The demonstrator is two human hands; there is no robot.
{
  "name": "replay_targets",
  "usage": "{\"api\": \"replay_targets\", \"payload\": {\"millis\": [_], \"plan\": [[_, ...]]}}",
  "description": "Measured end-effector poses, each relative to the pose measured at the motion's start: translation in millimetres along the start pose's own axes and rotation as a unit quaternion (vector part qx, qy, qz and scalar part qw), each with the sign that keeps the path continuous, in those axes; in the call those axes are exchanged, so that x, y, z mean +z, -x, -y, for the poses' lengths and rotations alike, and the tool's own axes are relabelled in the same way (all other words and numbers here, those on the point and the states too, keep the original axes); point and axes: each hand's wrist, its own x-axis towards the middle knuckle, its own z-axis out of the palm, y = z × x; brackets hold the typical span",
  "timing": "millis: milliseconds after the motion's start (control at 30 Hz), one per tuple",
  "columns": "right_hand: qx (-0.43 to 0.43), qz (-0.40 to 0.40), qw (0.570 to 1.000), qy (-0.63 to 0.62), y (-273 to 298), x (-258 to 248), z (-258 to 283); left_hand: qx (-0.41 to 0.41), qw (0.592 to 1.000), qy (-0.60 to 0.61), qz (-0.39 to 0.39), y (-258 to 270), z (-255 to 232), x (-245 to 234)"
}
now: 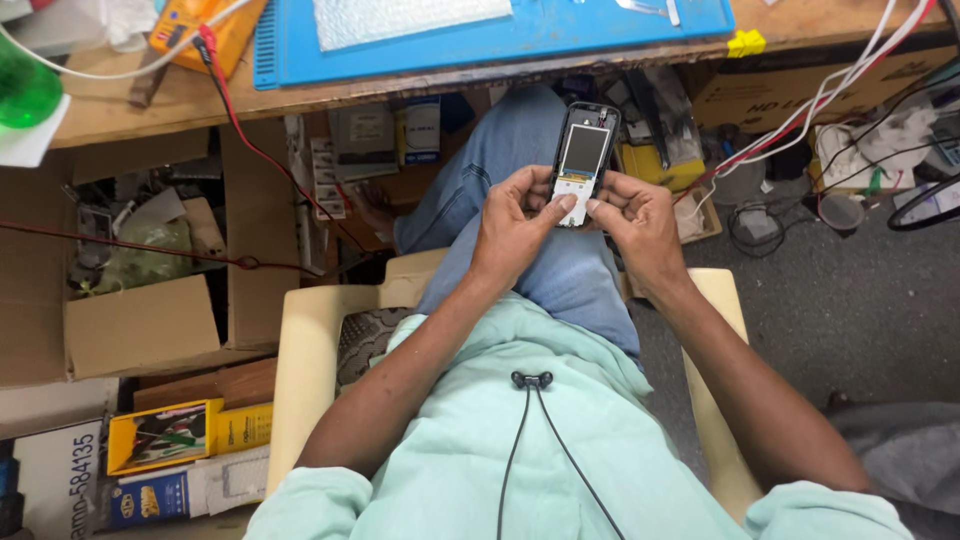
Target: The person disassembles a mobile phone, removes the battery, and cleans the keypad area using a cloth. They then reassemble the phone and test the keypad functionality by pressing buttons on the screen.
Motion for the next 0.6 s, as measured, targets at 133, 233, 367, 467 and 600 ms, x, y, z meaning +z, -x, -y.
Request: {"api": "replay_targets", "payload": {"millis": [133, 233, 367, 467, 600], "plan": [[0.013, -0.013, 0.999, 0.028, -1, -6, -18, -0.013, 1.000, -0.018, -0.019, 2, 16, 5], [0.008, -0.009, 0.999, 0.040, -2, -6, -25, -0.015, 0.999, -0.018, -0.022, 5, 21, 2], [0.003, -0.004, 0.999, 0.038, 0, -5, -25, -0.018, 0.999, -0.016, -0.021, 5, 23, 4], [-0.006, 0.013, 0.999, 0.046, -2, -4, -27, -0.018, 0.999, -0.026, -0.033, 8, 23, 2], [-0.013, -0.002, 0.987, 0.159, -3, -13, -38, 0.003, 0.999, -0.024, -0.044, 4, 32, -1]]}}
